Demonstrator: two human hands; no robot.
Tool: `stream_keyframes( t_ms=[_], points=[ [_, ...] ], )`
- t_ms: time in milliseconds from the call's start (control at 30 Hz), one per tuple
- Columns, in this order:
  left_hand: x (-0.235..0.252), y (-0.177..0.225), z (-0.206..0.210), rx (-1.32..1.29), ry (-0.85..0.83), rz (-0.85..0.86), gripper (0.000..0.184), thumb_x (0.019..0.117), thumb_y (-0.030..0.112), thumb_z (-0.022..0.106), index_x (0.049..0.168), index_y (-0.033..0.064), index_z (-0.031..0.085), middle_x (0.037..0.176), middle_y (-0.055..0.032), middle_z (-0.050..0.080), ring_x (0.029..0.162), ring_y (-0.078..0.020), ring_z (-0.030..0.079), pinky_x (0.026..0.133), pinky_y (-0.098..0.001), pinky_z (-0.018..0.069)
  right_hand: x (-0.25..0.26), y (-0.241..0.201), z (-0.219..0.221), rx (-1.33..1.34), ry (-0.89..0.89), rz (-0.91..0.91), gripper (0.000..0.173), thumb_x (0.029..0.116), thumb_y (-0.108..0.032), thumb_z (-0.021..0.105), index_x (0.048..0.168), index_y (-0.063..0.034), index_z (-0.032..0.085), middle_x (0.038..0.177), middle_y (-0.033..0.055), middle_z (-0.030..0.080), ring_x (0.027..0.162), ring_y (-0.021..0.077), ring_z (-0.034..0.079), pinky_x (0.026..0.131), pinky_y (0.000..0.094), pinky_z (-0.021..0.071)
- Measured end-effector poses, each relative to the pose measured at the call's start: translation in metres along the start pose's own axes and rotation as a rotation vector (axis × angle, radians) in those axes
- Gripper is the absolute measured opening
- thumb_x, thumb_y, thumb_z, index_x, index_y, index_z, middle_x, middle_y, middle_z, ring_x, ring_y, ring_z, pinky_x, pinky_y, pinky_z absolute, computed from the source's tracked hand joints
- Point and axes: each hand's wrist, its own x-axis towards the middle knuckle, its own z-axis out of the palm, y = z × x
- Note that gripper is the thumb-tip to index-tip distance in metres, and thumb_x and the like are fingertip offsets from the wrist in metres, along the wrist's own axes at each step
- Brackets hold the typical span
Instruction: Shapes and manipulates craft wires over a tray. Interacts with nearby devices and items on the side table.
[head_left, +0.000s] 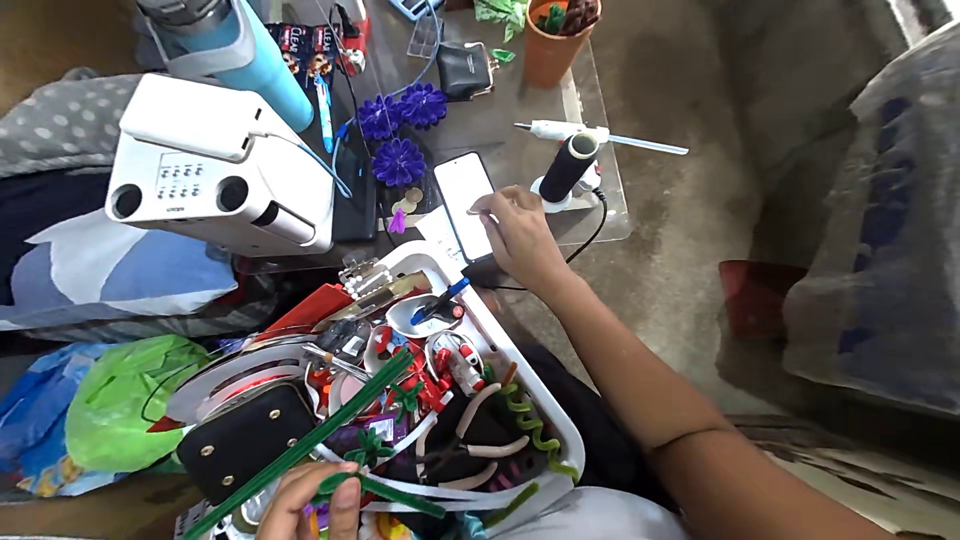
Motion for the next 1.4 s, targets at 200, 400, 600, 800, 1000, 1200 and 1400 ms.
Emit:
stream_keyframes(
  t_ms=[200,400,600,800,1000,1200,1400],
  points=[
    [-0.002,0.005,0.004,-0.051,0.01,-0.028,0.014,0.1009,0.02,0.065,0.112,0.0258,0.069,0.105,0.0188,0.071,0.096,0.0012,0.068,0.087,-0.0198,0.0582,0.003,-0.012,-0.008,0.073,-0.058,0.006,0.02,0.1041,-0.01,0.053,0.117,-0.0063,0.068,0.112,0.0087,0.073,0.117,0.0332,0.062,0.105,0.0554,0.045],
    [0.0,0.002,0.008,0.026,0.007,0.02,0.011,0.1007,0.025,0.066,0.11,0.0253,0.071,0.112,0.0164,0.069,0.106,0.0011,0.065,0.091,-0.0179,0.0549,-0.042,-0.101,-0.069,0.579,-0.091,-0.173,0.026,0.104,-0.029,0.06,0.108,-0.0045,0.069,0.1,0.0046,0.071,0.096,0.0103,0.067,0.086,0.0304,0.0572],
    [0.0,0.013,0.022,0.018,0.053,0.036,0.011,0.0975,0.023,0.07,0.109,0.0237,0.07,0.107,0.0141,0.07,0.1,0.0008,0.066,0.087,-0.017,0.0557,-0.077,-0.158,-0.063,0.702,-0.372,-0.305,0.021,0.0973,-0.02,0.071,0.107,-0.0017,0.069,0.095,0.0091,0.072,0.088,0.0122,0.069,0.081,0.0238,0.057],
    [-0.014,0.013,0.015,0.01,0.04,0.061,0.01,0.0955,0.023,0.071,0.105,0.02,0.07,0.104,0.0109,0.071,0.102,-0.0007,0.066,0.091,-0.0185,0.0556,-0.078,-0.167,-0.063,0.752,-0.391,-0.261,0.012,0.098,-0.01,0.067,0.104,-0.0012,0.073,0.096,0.0072,0.073,0.09,0.0066,0.069,0.082,0.0184,0.0567],
    [-0.022,0.013,0.01,-0.022,0.074,0.092,0.015,0.1001,0.03,0.066,0.104,0.0154,0.07,0.102,0.0077,0.071,0.098,-0.0014,0.067,0.087,-0.0188,0.0566,-0.081,-0.175,-0.065,0.719,-0.447,-0.257,0.011,0.0983,-0.012,0.066,0.101,-0.0029,0.072,0.094,0.0045,0.07,0.088,0.0038,0.066,0.08,0.0165,0.0555],
    [-0.026,0.013,0.009,-0.102,0.053,0.014,0.021,0.1023,0.023,0.061,0.104,0.003,0.068,0.098,0.0039,0.07,0.092,0.001,0.066,0.084,-0.0175,0.0565,-0.081,-0.176,-0.062,0.761,-0.647,-0.222,0.015,0.1035,-0.015,0.057,0.105,-0.0028,0.066,0.094,0.0015,0.066,0.086,0.0016,0.063,0.081,0.0175,0.0544],
    [-0.026,0.015,0.004,-0.555,-0.069,-0.274,0.01,0.1027,0.012,0.057,0.105,0.0072,0.066,0.094,0.0051,0.069,0.088,-0.0017,0.066,0.082,-0.02,0.0559,-0.079,-0.184,-0.063,0.799,-0.717,-0.196,0.015,0.1048,-0.015,0.055,0.105,-0.0031,0.064,0.094,-0.0007,0.063,0.082,-0.0003,0.061,0.076,0.0158,0.054]
  ],
)
